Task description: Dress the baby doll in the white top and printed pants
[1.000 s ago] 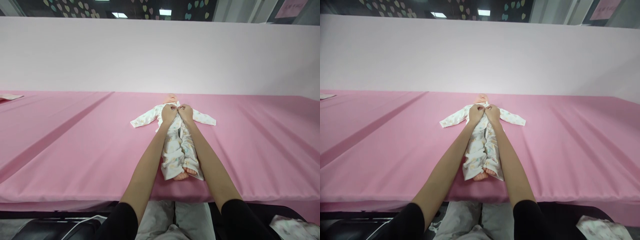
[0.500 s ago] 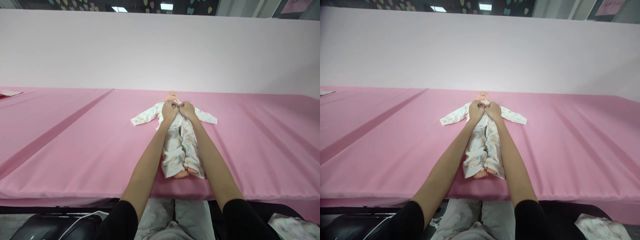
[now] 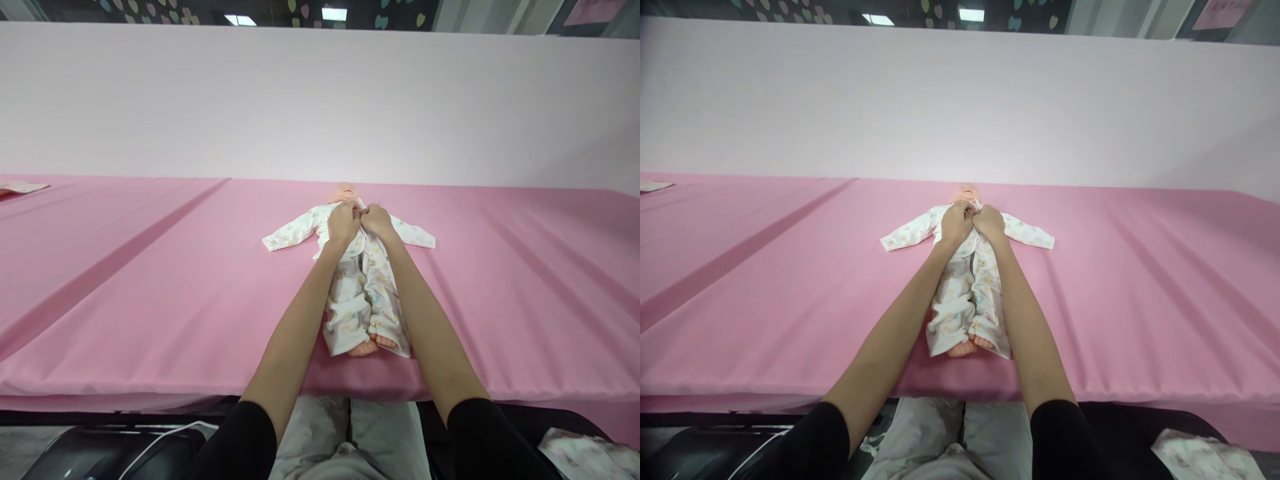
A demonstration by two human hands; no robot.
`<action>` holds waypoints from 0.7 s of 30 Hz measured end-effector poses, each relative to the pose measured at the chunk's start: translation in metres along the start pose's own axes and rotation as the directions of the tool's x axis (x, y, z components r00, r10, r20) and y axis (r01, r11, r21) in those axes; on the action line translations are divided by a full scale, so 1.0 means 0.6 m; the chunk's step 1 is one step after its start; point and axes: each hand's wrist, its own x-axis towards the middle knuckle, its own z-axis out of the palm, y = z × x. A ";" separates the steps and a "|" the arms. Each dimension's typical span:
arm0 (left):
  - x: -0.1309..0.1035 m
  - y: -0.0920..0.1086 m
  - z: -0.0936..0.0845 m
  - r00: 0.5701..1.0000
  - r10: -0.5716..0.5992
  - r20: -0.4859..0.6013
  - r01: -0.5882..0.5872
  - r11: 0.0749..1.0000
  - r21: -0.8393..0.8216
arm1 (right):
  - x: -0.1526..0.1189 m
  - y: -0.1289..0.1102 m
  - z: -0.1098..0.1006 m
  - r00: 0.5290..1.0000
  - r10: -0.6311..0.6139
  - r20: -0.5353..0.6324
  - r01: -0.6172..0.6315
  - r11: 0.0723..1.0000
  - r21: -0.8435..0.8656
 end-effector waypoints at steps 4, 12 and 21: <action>0.001 -0.002 0.002 1.000 -0.006 -0.001 0.006 1.000 0.002 | 0.000 0.001 0.002 1.000 -0.001 -0.007 0.001 1.000 0.022; 0.002 0.002 -0.001 1.000 -0.010 0.020 0.009 0.999 0.033 | -0.001 0.001 0.000 1.000 -0.003 -0.002 0.003 1.000 0.024; 0.009 0.019 -0.018 0.993 0.074 0.088 -0.079 0.995 0.057 | -0.002 -0.004 -0.014 0.999 0.030 0.020 -0.031 0.998 0.048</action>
